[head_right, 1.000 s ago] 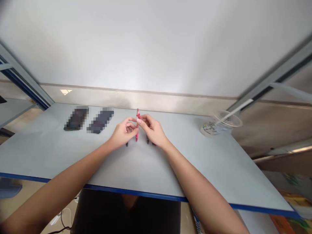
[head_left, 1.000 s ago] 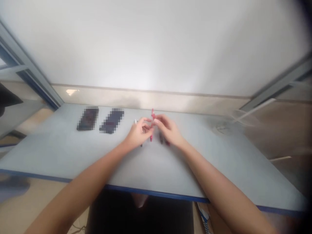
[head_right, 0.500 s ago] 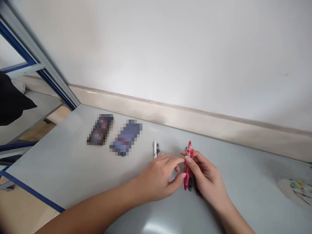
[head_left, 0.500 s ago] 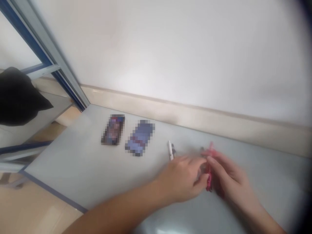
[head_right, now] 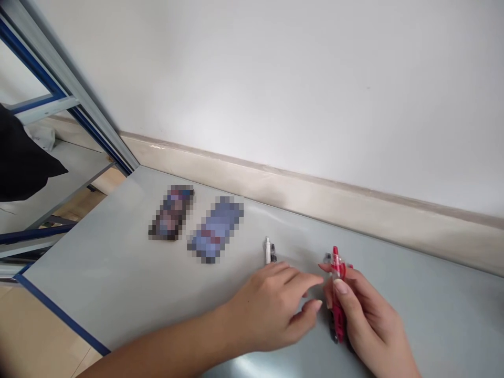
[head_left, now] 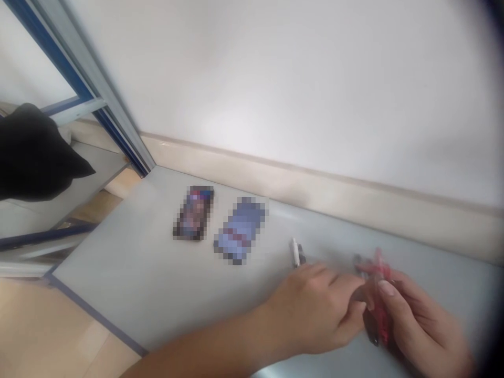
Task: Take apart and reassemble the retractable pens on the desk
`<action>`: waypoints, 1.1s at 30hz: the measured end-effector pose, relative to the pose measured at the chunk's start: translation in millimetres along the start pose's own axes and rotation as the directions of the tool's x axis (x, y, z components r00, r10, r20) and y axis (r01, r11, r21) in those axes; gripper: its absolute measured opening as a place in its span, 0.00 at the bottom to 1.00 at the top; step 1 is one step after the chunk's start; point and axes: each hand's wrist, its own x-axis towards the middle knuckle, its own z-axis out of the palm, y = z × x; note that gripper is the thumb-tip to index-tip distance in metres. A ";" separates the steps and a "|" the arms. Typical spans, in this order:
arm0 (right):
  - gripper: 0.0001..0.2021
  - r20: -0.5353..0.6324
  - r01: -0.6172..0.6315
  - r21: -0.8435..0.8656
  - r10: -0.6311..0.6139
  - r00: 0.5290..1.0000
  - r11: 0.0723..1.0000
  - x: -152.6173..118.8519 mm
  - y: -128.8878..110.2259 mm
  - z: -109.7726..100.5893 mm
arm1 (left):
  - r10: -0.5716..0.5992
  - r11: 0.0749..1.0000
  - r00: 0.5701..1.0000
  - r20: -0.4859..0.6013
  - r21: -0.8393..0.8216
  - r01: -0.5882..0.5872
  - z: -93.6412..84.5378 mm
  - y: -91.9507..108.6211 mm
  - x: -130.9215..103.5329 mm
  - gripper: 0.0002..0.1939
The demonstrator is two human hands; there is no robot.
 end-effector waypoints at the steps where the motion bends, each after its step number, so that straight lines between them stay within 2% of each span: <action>1: 0.24 0.017 -0.022 0.019 0.022 1.000 1.000 -0.3 -0.7 -0.2 | -0.013 1.000 1.000 -0.008 -0.004 0.013 -3.1 -1.1 0.4 0.15; 4: 0.24 0.059 -0.088 0.042 0.086 0.995 0.995 -0.8 -2.1 -1.4 | -0.049 0.998 0.998 -0.043 -0.027 0.048 -13.3 -3.6 1.1 0.15; 10: 0.25 0.091 -0.082 0.004 0.082 0.993 0.997 0.6 2.2 -4.0 | -0.098 0.992 0.990 -0.100 -0.085 0.090 -25.9 -4.0 1.5 0.13; 13: 0.26 0.138 -0.024 -0.006 0.025 0.990 1.000 2.4 9.7 -5.6 | -0.130 0.985 0.988 -0.083 -0.127 0.118 -27.2 -2.5 2.0 0.13; 16: 0.27 0.247 0.084 -0.036 -0.073 0.966 0.996 3.7 16.0 -8.0 | -0.197 0.966 0.978 -0.074 -0.184 0.181 -27.9 -1.0 2.0 0.16; 19: 0.29 0.327 0.104 -0.068 -0.076 0.942 0.992 2.9 15.5 -9.3 | -0.211 0.965 0.974 -0.079 -0.175 0.195 -27.6 -1.2 1.2 0.16; 27: 0.29 0.190 0.032 -0.009 -0.029 0.981 0.999 -4.1 -2.1 -5.7 | -0.182 0.978 0.976 -0.118 -0.128 0.167 -30.5 -4.5 2.1 0.13; 33: 0.20 0.063 0.018 0.093 -0.024 0.998 0.995 -11.6 -21.0 0.8 | -0.185 0.978 0.979 -0.089 -0.111 0.175 -36.8 -6.8 2.7 0.13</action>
